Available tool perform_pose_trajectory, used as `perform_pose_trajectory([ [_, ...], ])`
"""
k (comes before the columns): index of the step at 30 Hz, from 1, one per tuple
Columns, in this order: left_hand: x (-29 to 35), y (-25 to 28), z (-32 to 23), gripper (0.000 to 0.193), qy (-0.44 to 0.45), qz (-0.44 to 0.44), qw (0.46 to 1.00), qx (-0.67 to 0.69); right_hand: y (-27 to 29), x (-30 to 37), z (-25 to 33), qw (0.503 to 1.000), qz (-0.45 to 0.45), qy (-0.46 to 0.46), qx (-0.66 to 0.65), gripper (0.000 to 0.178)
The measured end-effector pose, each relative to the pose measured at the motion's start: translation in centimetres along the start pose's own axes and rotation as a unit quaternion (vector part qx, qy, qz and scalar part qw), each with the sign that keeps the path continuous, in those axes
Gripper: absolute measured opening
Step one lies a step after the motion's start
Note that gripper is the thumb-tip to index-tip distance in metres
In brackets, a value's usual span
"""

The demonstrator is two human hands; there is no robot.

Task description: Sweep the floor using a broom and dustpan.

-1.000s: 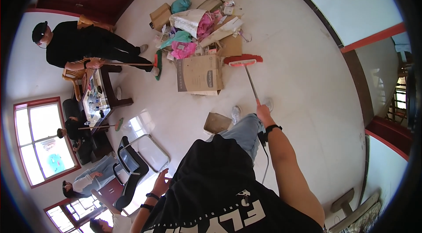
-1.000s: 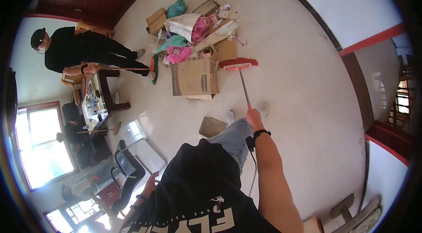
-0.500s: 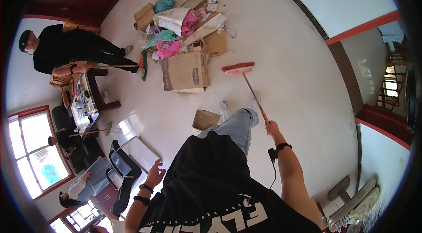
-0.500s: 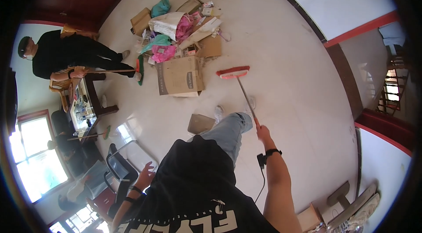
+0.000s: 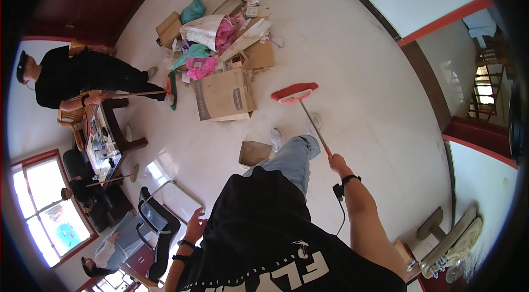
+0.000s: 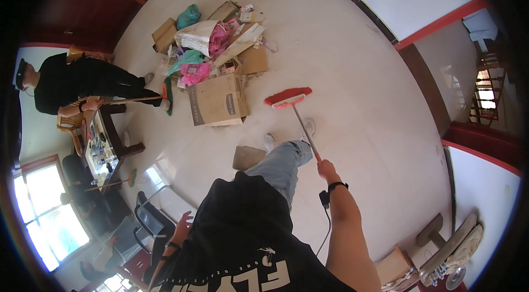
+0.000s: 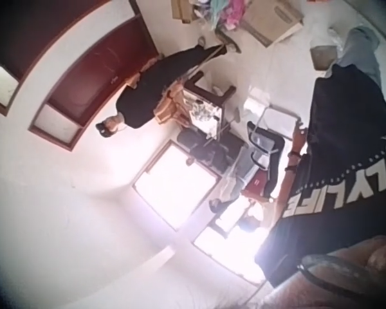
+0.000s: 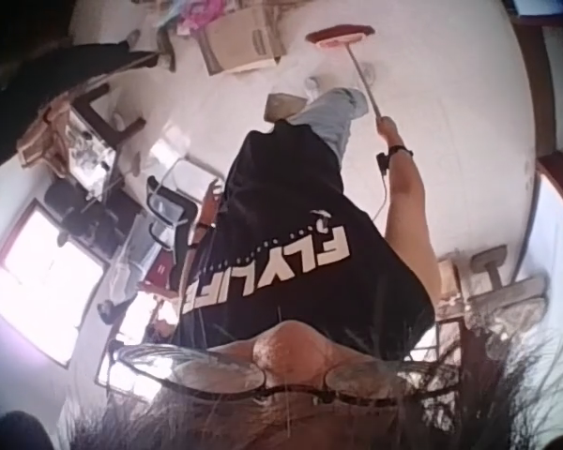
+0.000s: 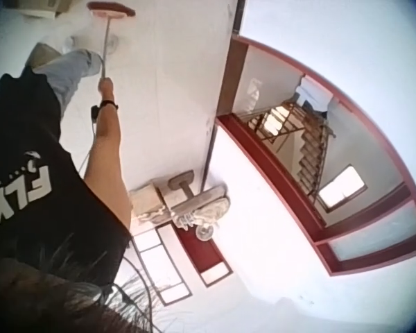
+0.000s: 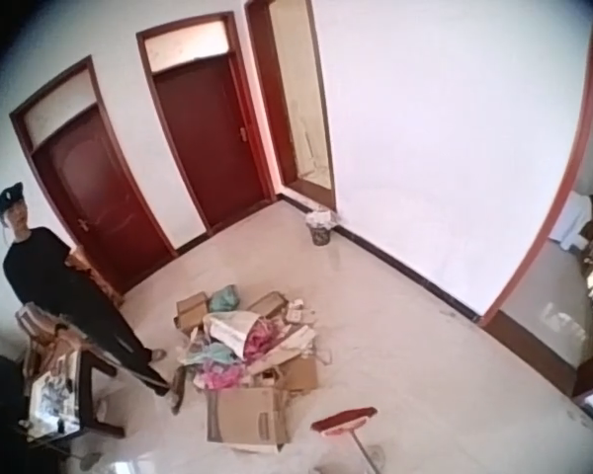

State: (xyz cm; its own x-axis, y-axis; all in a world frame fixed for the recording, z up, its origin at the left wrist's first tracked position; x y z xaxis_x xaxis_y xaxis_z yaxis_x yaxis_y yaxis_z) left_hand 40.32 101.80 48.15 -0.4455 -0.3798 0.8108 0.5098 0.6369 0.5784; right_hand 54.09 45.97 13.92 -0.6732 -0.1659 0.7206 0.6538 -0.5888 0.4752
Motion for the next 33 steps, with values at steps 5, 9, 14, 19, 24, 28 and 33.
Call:
perform_pose_trajectory([
  [5,1.5,-2.2,-0.3,0.050,0.029,0.008,1.000,0.005,1.9,-5.8,4.0,0.988,0.040,0.109,0.104,0.043],
  [9,3.0,-2.4,-1.4,0.050,0.027,0.006,0.999,0.028,3.3,-10.2,10.0,0.999,0.007,0.053,-0.002,0.046],
  [14,1.9,-2.1,-2.0,0.050,-0.024,0.008,1.000,0.015,4.8,-12.7,10.8,0.998,-0.047,0.028,-0.033,0.061],
  [19,0.0,-1.9,2.6,0.049,0.020,0.023,0.996,0.087,5.8,-9.7,13.3,0.996,-0.015,0.086,-0.014,0.051],
  [24,0.4,-2.0,1.5,0.049,0.022,0.026,0.994,0.100,3.4,-4.0,8.4,0.997,-0.049,0.049,-0.037,0.045],
  [28,0.0,-2.5,1.1,0.049,0.014,0.036,0.995,0.089,0.7,1.1,1.9,0.998,-0.036,-0.037,-0.041,0.045],
  [33,-0.3,-2.1,2.8,0.049,0.019,0.036,0.994,0.103,-1.6,7.1,0.4,0.997,0.003,-0.065,-0.035,0.039],
])
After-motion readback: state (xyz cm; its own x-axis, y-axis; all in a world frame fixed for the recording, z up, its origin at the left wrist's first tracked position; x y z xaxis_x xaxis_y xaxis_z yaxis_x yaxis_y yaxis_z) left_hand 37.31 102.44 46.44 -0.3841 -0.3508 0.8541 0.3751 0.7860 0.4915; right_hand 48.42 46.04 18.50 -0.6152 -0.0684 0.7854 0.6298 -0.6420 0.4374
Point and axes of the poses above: each hand's wrist, its own x-axis away from the middle knuckle, its own y-axis out of the back of the hand, z = x × y, the point moved 4 cm from there along -x, towards the middle knuckle, and after that the axes turned 12 degrees about y, right-handed, at the moved point
